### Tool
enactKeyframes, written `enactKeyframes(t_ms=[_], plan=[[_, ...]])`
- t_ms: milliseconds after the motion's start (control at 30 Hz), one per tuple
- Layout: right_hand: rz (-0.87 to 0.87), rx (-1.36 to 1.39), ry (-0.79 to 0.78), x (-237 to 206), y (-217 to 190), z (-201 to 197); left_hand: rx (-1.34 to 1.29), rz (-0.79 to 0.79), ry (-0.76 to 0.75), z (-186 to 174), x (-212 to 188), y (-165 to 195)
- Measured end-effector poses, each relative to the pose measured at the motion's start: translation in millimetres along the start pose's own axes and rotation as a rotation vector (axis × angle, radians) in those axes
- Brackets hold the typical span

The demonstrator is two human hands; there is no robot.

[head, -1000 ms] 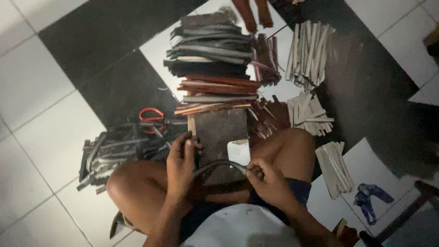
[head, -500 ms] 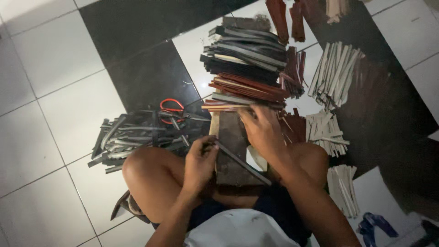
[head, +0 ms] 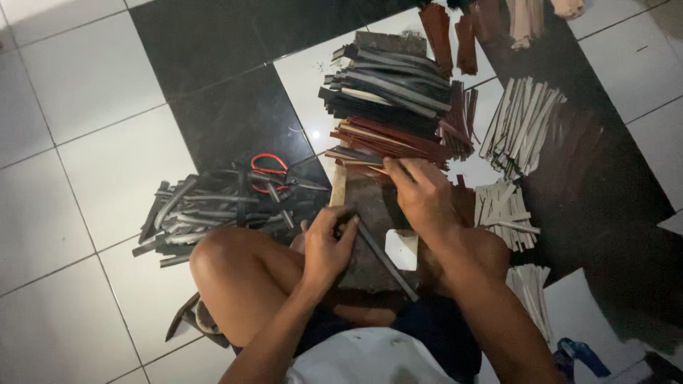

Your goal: The person sits cross-legged on the floor and repeatedly peels thin strips from reddish-brown material pieces using a fixed blade on a wooden block. The peeled strips are placed into a pile on the floor.

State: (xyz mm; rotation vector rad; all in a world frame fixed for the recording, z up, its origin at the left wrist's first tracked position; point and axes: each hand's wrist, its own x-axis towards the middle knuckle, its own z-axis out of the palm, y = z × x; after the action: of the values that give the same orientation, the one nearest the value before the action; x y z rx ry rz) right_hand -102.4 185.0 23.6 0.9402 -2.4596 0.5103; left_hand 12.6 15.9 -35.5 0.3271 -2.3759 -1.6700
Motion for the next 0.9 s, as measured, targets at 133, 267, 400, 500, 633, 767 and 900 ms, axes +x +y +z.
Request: enactKeyframes(t_ms=[133, 267, 400, 500, 633, 767, 900], plan=[[0.007, 0.158, 0.114, -0.2, -9.4, -20.7, 0.103, 0.261, 0.048, -8.5, -0.3, 2.1], [0.303, 0.41, 0.039, -25.6, -21.3, -53.9, 0.235, 0.309, -0.001, -17.8, 0.5, -3.1], [0.706, 0.983, -0.278, -68.6, -37.8, -60.0, 0.157, 0.241, -0.018, -19.3, -0.9, -7.7], [0.886, 1.134, -0.374, -90.1, -52.4, -41.7, 0.143, 0.234, -0.013, -19.3, -3.7, -8.6], [1.139, 1.131, -0.416, -100.3, -67.7, -24.9, 0.063, 0.135, -0.074, -21.8, -2.9, -11.3], [1.109, 1.084, -0.434, -92.5, -69.7, -17.5, 0.03, 0.118, -0.062, -21.7, 2.3, -15.3], [1.161, 0.956, -0.518, -83.1, -71.5, -13.5, -0.058, 0.028, -0.09, -22.8, 5.0, -17.3]])
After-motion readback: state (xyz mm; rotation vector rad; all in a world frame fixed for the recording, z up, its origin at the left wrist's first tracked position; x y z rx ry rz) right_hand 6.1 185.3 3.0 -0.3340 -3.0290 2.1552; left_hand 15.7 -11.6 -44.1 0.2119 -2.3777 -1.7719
